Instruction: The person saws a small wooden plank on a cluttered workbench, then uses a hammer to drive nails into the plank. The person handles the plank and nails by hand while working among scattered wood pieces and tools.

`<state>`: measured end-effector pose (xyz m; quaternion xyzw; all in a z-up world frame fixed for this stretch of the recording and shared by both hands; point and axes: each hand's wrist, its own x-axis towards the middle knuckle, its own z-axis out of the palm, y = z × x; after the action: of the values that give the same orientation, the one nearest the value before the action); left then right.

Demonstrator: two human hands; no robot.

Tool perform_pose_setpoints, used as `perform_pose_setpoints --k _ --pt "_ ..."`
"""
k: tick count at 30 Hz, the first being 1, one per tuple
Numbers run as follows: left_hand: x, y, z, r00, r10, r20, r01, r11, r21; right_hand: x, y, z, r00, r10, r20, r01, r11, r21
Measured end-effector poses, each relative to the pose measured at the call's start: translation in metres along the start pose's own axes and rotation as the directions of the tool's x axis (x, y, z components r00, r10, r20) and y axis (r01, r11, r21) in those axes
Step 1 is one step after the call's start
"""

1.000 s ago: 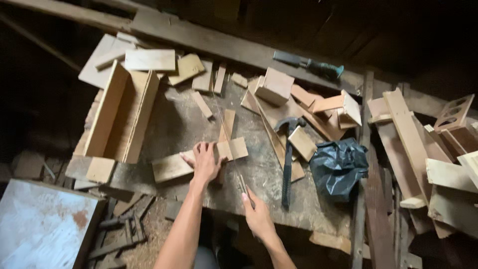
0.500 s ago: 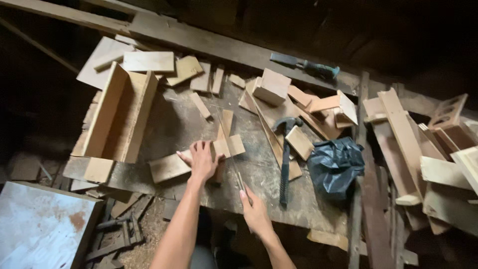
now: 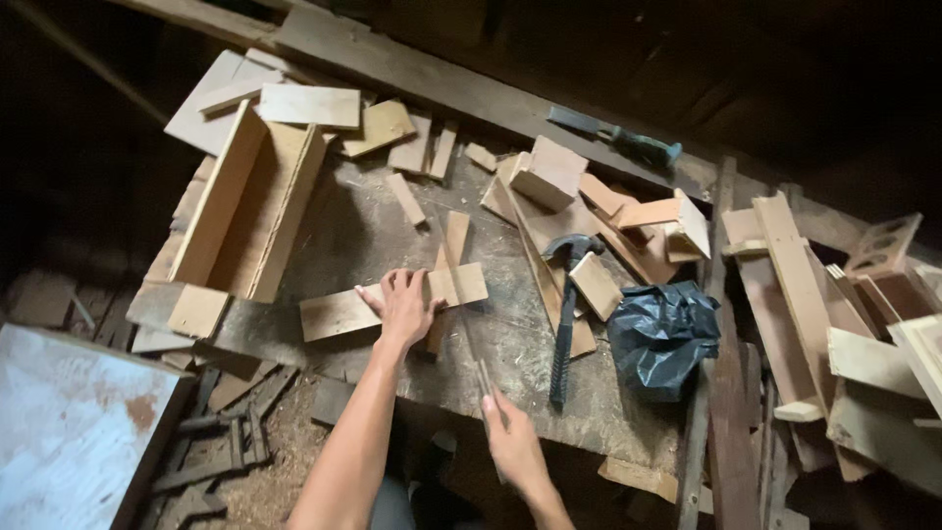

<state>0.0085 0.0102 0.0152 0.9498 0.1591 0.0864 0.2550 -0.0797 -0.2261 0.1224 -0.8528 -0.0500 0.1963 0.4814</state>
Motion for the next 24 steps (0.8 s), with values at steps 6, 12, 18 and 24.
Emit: perform_pose_setpoints --k 6,12,18,24 --pt "-0.008 0.009 -0.008 1.000 -0.016 -0.026 0.016 1.000 -0.001 0.012 0.038 0.011 0.989 0.146 -0.016 -0.146 0.989 0.009" --pt "-0.002 0.005 -0.010 0.999 -0.016 -0.039 0.015 1.000 -0.021 0.018 0.058 0.013 0.982 -0.173 -0.074 0.167 0.982 -0.086" --pt "-0.008 0.006 -0.010 0.999 -0.036 -0.038 0.035 0.999 -0.030 0.003 0.036 0.011 0.998 0.068 0.014 -0.065 0.989 -0.132" --pt "-0.009 0.003 -0.004 1.000 0.002 -0.030 -0.002 1.000 -0.001 0.001 0.032 0.008 0.834 -0.542 -0.107 0.530 0.839 -0.121"
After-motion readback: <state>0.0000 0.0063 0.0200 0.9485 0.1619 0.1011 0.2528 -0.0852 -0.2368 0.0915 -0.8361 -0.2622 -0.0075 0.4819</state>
